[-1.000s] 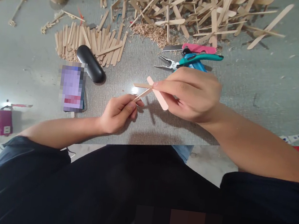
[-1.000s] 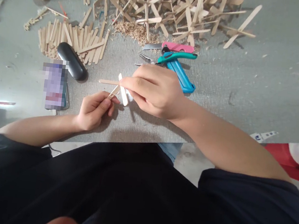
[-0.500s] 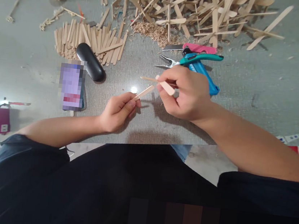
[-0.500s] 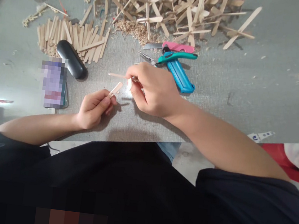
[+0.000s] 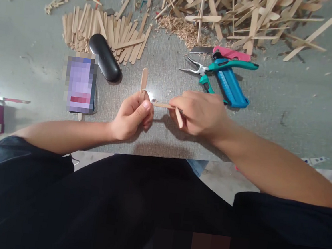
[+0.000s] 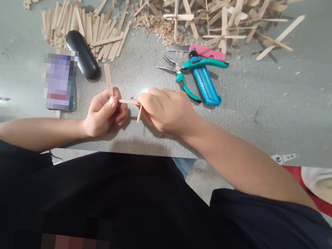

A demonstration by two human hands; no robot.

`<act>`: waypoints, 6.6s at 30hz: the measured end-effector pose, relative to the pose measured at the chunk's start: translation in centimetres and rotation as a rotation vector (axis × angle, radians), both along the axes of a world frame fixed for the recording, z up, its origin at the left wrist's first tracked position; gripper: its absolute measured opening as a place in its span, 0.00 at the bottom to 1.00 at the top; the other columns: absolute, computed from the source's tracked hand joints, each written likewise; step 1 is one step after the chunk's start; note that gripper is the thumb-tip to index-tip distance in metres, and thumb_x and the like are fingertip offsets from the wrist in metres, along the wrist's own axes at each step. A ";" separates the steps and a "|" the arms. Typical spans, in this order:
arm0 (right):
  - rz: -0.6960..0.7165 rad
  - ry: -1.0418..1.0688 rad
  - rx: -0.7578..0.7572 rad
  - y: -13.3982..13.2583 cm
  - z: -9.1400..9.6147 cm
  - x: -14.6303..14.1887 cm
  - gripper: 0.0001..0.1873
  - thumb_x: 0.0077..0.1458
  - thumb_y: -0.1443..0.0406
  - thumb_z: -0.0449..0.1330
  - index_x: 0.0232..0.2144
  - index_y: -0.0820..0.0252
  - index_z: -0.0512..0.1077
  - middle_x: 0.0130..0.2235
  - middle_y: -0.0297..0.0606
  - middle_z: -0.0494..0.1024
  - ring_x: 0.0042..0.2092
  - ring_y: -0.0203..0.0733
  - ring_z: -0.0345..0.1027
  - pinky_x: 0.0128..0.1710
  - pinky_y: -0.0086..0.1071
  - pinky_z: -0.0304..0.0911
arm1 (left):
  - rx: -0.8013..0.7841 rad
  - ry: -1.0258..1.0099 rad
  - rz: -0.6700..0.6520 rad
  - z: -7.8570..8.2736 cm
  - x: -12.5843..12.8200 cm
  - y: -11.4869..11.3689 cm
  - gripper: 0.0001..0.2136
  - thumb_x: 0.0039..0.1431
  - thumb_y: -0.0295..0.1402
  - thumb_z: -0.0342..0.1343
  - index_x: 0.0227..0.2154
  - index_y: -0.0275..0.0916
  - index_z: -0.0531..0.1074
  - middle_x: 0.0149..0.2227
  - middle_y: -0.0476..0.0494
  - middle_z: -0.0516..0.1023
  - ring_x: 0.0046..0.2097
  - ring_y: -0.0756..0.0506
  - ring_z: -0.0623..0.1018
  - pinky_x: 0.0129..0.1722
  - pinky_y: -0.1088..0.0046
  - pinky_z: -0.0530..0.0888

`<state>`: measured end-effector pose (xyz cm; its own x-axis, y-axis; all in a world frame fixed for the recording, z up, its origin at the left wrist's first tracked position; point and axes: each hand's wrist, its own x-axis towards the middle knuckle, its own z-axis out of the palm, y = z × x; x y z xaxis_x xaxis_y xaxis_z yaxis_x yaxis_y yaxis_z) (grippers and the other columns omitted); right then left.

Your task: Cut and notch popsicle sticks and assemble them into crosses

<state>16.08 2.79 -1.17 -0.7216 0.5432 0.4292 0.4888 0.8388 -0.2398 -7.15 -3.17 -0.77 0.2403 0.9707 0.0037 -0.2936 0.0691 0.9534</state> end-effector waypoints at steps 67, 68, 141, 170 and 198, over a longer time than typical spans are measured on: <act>0.163 0.545 -1.326 -1.7 4.9 -1.0 0.32 0.74 0.39 0.71 0.28 0.54 0.76 0.26 0.31 0.76 0.26 0.34 0.62 0.27 0.35 0.58 | 0.938 0.491 0.060 -1.8 -1.5 0.9 0.08 0.88 0.36 0.49 0.48 0.44 0.72 0.30 0.53 0.76 0.25 0.53 0.74 0.24 0.78 0.68; 0.174 0.544 -1.332 -1.7 4.8 -1.1 0.31 0.74 0.40 0.72 0.28 0.54 0.76 0.26 0.31 0.75 0.26 0.34 0.62 0.26 0.35 0.58 | 0.933 0.476 0.053 -1.8 -1.5 0.9 0.08 0.88 0.36 0.49 0.49 0.45 0.71 0.31 0.53 0.76 0.25 0.53 0.74 0.24 0.78 0.69; 0.145 0.326 -0.554 -1.4 1.7 -1.7 0.23 0.81 0.59 0.60 0.30 0.54 0.65 0.27 0.30 0.69 0.27 0.35 0.61 0.29 0.38 0.50 | 0.456 0.514 -0.180 -0.6 -1.4 0.3 0.20 0.89 0.48 0.47 0.38 0.45 0.68 0.31 0.47 0.78 0.30 0.49 0.75 0.32 0.66 0.71; -0.028 0.699 -0.740 0.2 0.4 -1.0 0.25 0.69 0.39 0.74 0.53 0.42 0.71 0.44 0.32 0.84 0.43 0.46 0.84 0.41 0.43 0.84 | 0.263 0.526 -0.101 0.0 -0.5 0.3 0.29 0.84 0.58 0.57 0.30 0.42 0.72 0.26 0.49 0.75 0.29 0.50 0.73 0.30 0.69 0.68; 0.154 0.344 0.145 2.5 0.6 0.0 0.04 0.73 0.64 0.69 0.44 0.47 0.78 0.41 0.32 0.89 0.44 0.49 0.82 0.48 0.50 0.67 | 0.351 0.603 0.066 -0.8 -0.9 0.3 0.19 0.81 0.44 0.60 0.32 0.40 0.77 0.23 0.52 0.71 0.26 0.52 0.68 0.27 0.74 0.63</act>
<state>16.06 5.34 -0.55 -0.5903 0.3559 0.7245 0.2665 0.9332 -0.2413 -8.06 -2.84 -1.60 0.2397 0.9492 0.2037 0.3005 -0.2720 0.9142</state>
